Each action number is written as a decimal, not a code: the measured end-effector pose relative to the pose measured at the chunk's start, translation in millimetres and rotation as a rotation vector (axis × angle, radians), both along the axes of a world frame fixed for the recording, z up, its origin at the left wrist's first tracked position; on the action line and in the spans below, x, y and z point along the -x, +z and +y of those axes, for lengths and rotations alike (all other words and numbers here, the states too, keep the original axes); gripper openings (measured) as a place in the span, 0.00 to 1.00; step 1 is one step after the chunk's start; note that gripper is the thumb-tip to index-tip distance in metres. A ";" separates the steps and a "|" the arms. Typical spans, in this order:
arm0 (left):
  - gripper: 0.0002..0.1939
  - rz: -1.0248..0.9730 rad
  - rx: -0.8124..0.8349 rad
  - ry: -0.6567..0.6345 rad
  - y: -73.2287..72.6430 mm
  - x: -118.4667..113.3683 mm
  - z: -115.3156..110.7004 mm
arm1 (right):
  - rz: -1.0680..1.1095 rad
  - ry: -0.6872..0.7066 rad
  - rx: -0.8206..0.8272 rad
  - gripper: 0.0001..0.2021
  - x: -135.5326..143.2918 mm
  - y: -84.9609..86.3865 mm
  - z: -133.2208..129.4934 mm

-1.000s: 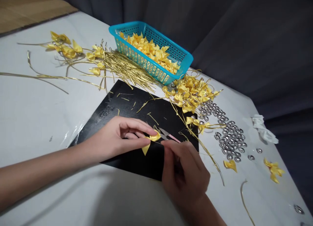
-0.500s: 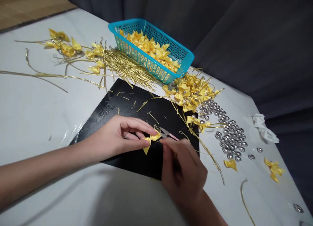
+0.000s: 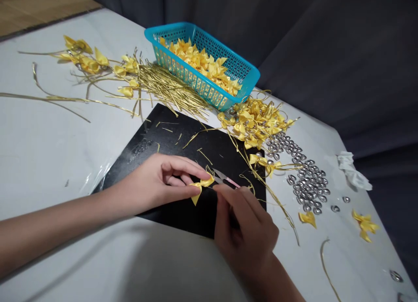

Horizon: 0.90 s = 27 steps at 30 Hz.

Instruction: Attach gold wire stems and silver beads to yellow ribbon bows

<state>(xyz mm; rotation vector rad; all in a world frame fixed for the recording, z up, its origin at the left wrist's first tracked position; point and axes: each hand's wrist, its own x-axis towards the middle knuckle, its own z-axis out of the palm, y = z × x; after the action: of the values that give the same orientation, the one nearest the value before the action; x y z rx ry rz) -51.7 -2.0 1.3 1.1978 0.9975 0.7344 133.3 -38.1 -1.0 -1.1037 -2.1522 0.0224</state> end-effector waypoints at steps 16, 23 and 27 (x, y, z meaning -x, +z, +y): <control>0.10 0.006 -0.116 -0.081 -4.4 3.4 -3.9 | -0.128 -0.063 -0.110 0.08 8.3 -4.7 -7.7; 0.09 0.000 -0.102 -0.039 -5.5 1.6 -2.6 | -0.121 -0.011 -0.022 0.07 9.7 -1.5 -5.6; 0.09 0.017 -0.169 -0.074 -6.3 0.9 -6.1 | -0.153 0.072 0.119 0.08 10.1 0.0 -6.1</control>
<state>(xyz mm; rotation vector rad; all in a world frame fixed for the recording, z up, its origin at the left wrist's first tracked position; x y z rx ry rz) -52.6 -8.2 -5.1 1.3824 0.9136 0.7629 123.2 -44.2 -0.9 -1.1258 -2.3526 0.1039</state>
